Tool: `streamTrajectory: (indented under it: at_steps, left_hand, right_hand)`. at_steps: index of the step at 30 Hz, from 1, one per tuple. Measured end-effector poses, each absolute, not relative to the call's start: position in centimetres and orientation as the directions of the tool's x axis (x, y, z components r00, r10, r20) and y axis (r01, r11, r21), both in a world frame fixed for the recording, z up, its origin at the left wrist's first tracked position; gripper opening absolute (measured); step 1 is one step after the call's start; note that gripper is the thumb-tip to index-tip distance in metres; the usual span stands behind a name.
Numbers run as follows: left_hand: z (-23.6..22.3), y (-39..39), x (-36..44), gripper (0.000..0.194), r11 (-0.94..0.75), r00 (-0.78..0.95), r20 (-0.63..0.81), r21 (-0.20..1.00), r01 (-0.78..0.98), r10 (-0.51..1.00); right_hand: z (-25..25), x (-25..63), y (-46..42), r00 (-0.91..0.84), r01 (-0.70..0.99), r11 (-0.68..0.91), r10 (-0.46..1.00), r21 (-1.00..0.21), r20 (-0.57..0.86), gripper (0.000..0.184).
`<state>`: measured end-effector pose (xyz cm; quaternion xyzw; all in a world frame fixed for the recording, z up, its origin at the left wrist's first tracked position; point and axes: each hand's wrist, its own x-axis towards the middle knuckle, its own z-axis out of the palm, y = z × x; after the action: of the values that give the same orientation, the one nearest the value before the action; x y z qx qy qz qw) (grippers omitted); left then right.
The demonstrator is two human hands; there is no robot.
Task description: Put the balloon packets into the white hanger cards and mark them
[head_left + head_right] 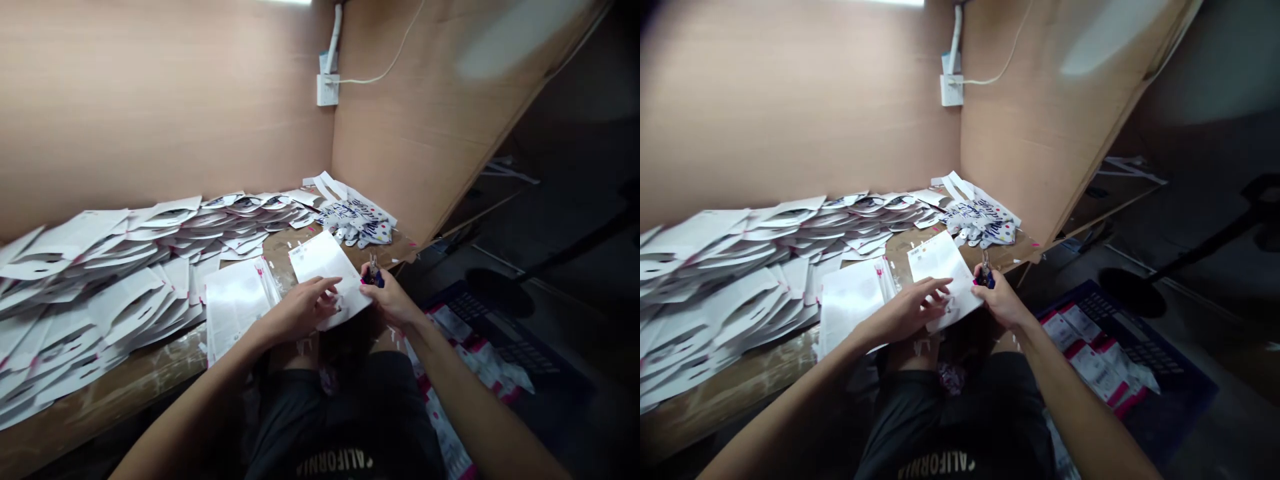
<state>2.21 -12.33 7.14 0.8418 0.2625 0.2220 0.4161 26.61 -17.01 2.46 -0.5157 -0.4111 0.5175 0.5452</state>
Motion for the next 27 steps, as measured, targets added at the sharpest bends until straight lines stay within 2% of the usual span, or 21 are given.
streamTrajectory:
  at_steps: [4,8,9,11,13,16,22,27]
  left_hand:
    - [5.0,-9.0,3.8,0.025,-0.569,0.707,0.094,0.671,0.474,0.700]
    - [3.5,-7.3,4.1,0.038,-0.442,0.580,-0.024,0.622,0.646,0.814]
    - [3.3,-7.0,4.1,0.036,-0.391,0.537,-0.053,0.627,0.674,0.842]
    - [2.9,-6.3,4.3,0.022,-0.308,0.481,-0.100,0.651,0.694,0.871]
    - [2.5,-5.6,4.6,0.009,-0.264,0.475,-0.125,0.697,0.667,0.871]
    - [1.8,-4.7,5.0,0.017,-0.177,0.480,-0.161,0.793,0.583,0.862]
    - [0.8,-4.3,5.0,0.027,0.127,0.469,-0.280,0.935,0.330,0.838]
    - [1.2,-3.8,4.7,0.035,0.156,0.383,-0.222,0.968,0.198,0.897]
  right_hand:
    - [-0.8,25.0,-12.5,0.171,-0.035,0.034,0.985,-0.999,0.028,0.044]
    - [-2.7,23.8,-9.6,0.206,0.148,0.070,0.973,-0.987,0.100,0.038]
    - [-3.0,23.6,-9.3,0.206,0.166,0.069,0.973,-0.984,0.103,0.038]
    - [-3.3,23.2,-8.9,0.206,0.177,0.065,0.973,-0.982,0.102,0.037]
    - [-3.4,23.0,-8.7,0.203,0.195,0.060,0.974,-0.979,0.100,0.038]
    - [-3.2,22.9,-8.5,0.198,0.231,0.053,0.975,-0.971,0.100,0.037]
    - [-2.7,22.7,-8.0,0.182,0.262,0.033,0.980,-0.965,0.083,0.032]
    - [-2.7,22.8,-8.2,0.173,0.258,0.035,0.982,-0.966,0.081,0.030]
